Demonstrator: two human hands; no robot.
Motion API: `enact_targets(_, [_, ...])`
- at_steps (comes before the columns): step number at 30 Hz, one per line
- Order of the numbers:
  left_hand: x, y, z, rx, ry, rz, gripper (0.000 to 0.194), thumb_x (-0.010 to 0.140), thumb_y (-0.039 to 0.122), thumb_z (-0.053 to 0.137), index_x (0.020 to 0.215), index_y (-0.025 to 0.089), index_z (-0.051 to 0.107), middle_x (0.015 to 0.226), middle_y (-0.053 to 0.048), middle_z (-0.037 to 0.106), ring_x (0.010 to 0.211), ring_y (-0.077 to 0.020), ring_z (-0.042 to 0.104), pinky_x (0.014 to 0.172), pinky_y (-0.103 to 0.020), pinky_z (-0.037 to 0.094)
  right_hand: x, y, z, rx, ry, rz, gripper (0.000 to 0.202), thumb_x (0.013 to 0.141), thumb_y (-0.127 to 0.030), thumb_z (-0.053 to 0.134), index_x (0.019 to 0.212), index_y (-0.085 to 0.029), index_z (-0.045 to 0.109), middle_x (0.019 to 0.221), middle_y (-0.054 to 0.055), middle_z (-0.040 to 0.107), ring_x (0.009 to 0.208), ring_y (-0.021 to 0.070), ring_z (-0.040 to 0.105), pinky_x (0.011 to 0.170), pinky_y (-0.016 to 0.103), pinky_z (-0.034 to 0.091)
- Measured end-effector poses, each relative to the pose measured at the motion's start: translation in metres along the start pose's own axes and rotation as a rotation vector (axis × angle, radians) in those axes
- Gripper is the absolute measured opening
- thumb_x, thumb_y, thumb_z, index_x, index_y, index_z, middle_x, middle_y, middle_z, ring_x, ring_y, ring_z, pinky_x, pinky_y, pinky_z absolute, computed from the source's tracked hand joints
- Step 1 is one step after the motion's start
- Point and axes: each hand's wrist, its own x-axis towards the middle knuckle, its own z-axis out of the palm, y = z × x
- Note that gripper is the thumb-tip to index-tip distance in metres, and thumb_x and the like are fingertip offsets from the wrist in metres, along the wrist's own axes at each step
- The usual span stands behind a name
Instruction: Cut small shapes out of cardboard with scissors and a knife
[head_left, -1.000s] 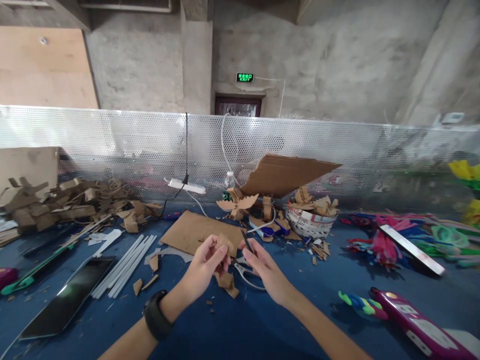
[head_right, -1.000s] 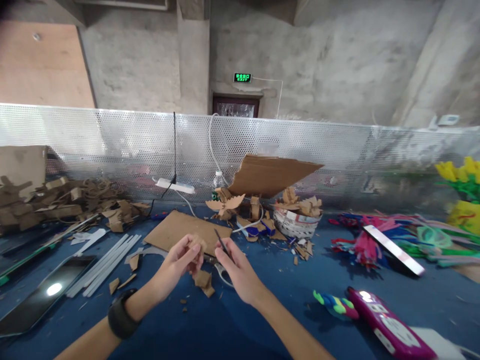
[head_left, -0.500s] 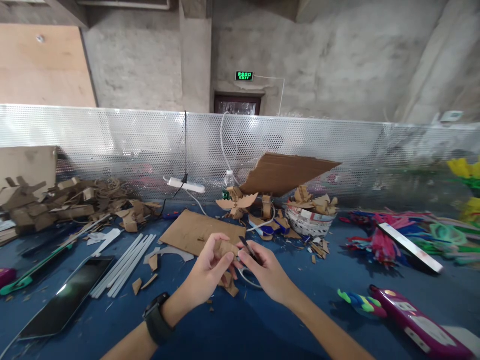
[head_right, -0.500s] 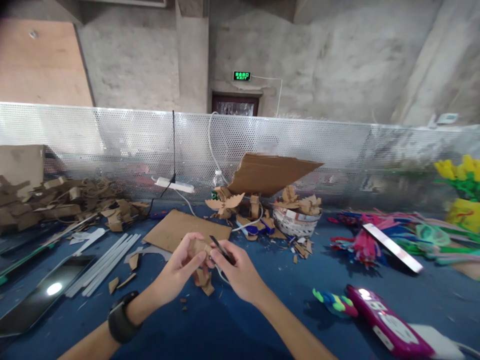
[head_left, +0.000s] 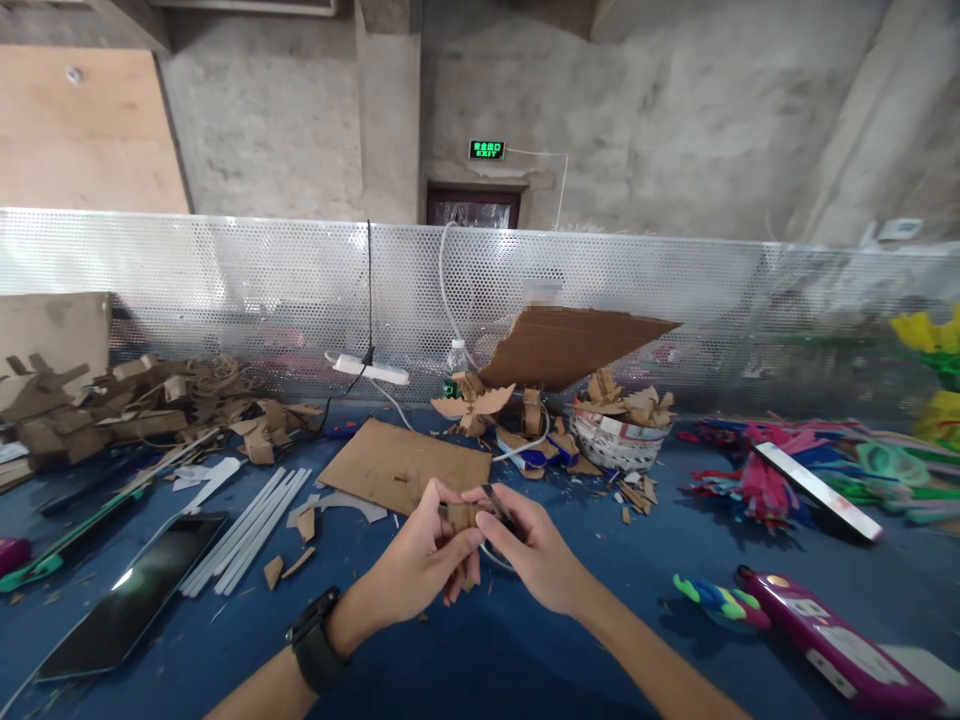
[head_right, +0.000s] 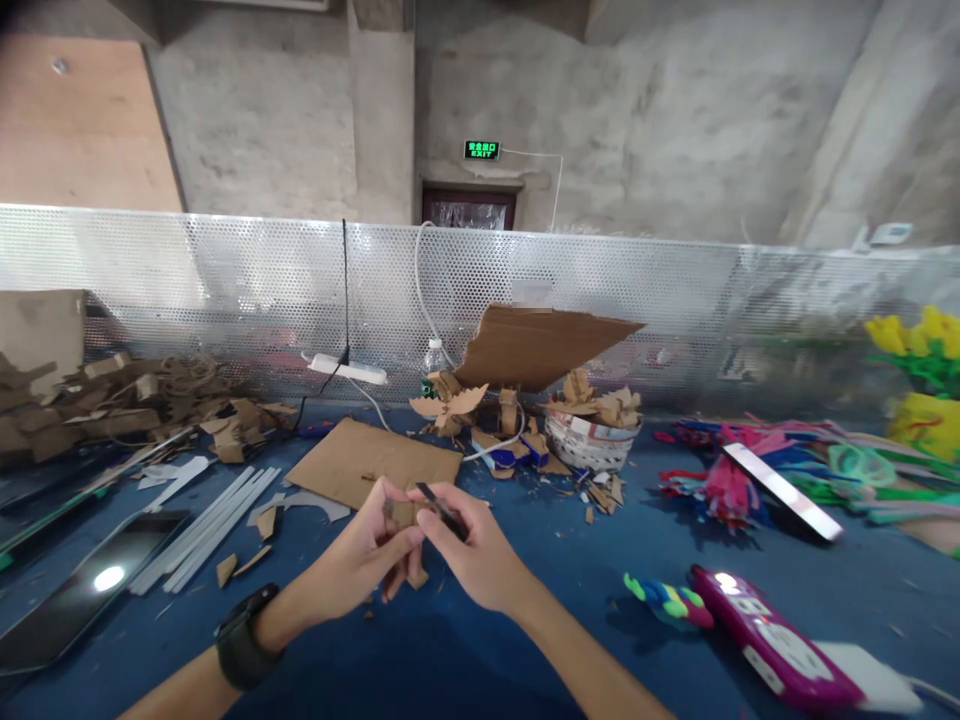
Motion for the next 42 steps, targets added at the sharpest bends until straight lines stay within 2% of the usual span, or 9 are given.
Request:
enact_targets(8, [0.003, 0.001, 0.004, 0.047, 0.193, -0.02, 0.042, 0.087, 0.044, 0.076, 0.098, 0.026, 0.039, 0.071, 0.0, 0.076, 0.048, -0.015, 0.066, 0.049, -0.026, 0.052, -0.001, 0.0, 0.001, -0.014, 0.053, 0.021, 0.037, 0.097, -0.059, 0.064, 0.097, -0.022, 0.066, 0.066, -0.003, 0.058, 0.057, 0.0149, 0.05, 0.056, 0.028, 0.037])
enact_targets(15, [0.005, 0.001, -0.003, 0.175, 0.367, 0.049, 0.049, 0.08, 0.043, 0.084, 0.091, 0.026, 0.04, 0.057, 0.009, 0.068, 0.051, -0.0189, 0.071, 0.054, -0.027, 0.054, 0.001, 0.001, 0.001, -0.076, 0.144, -0.014, 0.032, 0.096, -0.052, 0.065, 0.089, -0.021, 0.061, 0.067, -0.003, 0.055, 0.058, 0.0139, 0.048, 0.056, 0.028, 0.035])
enact_targets(22, [0.005, 0.011, -0.001, 0.064, 0.339, 0.038, 0.042, 0.083, 0.046, 0.081, 0.103, 0.021, 0.054, 0.067, 0.004, 0.069, 0.059, -0.015, 0.067, 0.061, -0.026, 0.054, 0.0, 0.004, 0.001, -0.06, 0.157, -0.007, 0.033, 0.098, -0.053, 0.064, 0.095, -0.021, 0.06, 0.069, -0.003, 0.056, 0.059, 0.014, 0.046, 0.057, 0.028, 0.034])
enact_targets(26, [0.008, 0.009, 0.0, 0.067, 0.325, 0.024, 0.045, 0.083, 0.059, 0.076, 0.086, 0.016, 0.064, 0.071, 0.001, 0.063, 0.056, -0.0111, 0.056, 0.054, -0.024, 0.05, -0.001, -0.001, 0.002, 0.0, 0.08, 0.032, 0.037, 0.095, -0.059, 0.067, 0.096, -0.023, 0.058, 0.071, -0.003, 0.057, 0.059, 0.0135, 0.045, 0.057, 0.028, 0.034])
enact_targets(29, [0.009, 0.009, 0.0, 0.013, 0.303, 0.042, 0.051, 0.085, 0.067, 0.07, 0.078, 0.017, 0.061, 0.065, 0.004, 0.052, 0.053, -0.0098, 0.05, 0.05, -0.022, 0.048, 0.001, 0.001, 0.001, 0.039, 0.028, 0.057, 0.046, 0.092, -0.067, 0.068, 0.1, -0.023, 0.057, 0.066, -0.006, 0.05, 0.057, 0.0126, 0.039, 0.055, 0.027, 0.031])
enact_targets(33, [0.005, 0.014, 0.002, -0.127, 0.218, 0.03, 0.047, 0.093, 0.066, 0.061, 0.083, 0.021, 0.051, 0.069, 0.003, 0.059, 0.049, -0.0102, 0.054, 0.043, -0.021, 0.046, 0.003, 0.01, 0.0, 0.072, -0.047, 0.056, 0.06, 0.091, -0.08, 0.057, 0.104, -0.022, 0.057, 0.066, -0.008, 0.039, 0.056, 0.0118, 0.032, 0.053, 0.026, 0.028])
enact_targets(37, [0.003, 0.018, 0.003, -0.161, 0.141, -0.018, 0.049, 0.093, 0.069, 0.061, 0.084, 0.024, 0.044, 0.056, 0.008, 0.054, 0.033, -0.0056, 0.037, 0.034, -0.017, 0.029, 0.003, 0.02, -0.001, -0.002, -0.019, 0.074, 0.066, 0.101, -0.079, 0.033, 0.086, -0.021, 0.06, 0.075, -0.001, 0.05, 0.069, 0.0167, 0.047, 0.068, 0.031, 0.043])
enact_targets(40, [0.003, 0.018, 0.005, -0.199, 0.111, -0.03, 0.052, 0.089, 0.071, 0.064, 0.083, 0.024, 0.044, 0.055, 0.009, 0.053, 0.033, -0.0047, 0.034, 0.034, -0.017, 0.027, 0.003, 0.023, 0.0, -0.059, -0.016, 0.088, 0.064, 0.103, -0.076, 0.032, 0.085, -0.021, 0.061, 0.085, 0.003, 0.059, 0.085, 0.0217, 0.056, 0.084, 0.036, 0.046])
enact_targets(42, [0.003, 0.018, 0.005, -0.218, 0.094, -0.019, 0.051, 0.09, 0.069, 0.065, 0.082, 0.023, 0.046, 0.057, 0.008, 0.053, 0.035, -0.0043, 0.035, 0.035, -0.017, 0.028, 0.003, 0.025, 0.002, -0.08, -0.027, 0.081, 0.062, 0.104, -0.073, 0.032, 0.087, -0.022, 0.061, 0.085, 0.003, 0.059, 0.087, 0.0222, 0.056, 0.086, 0.036, 0.045])
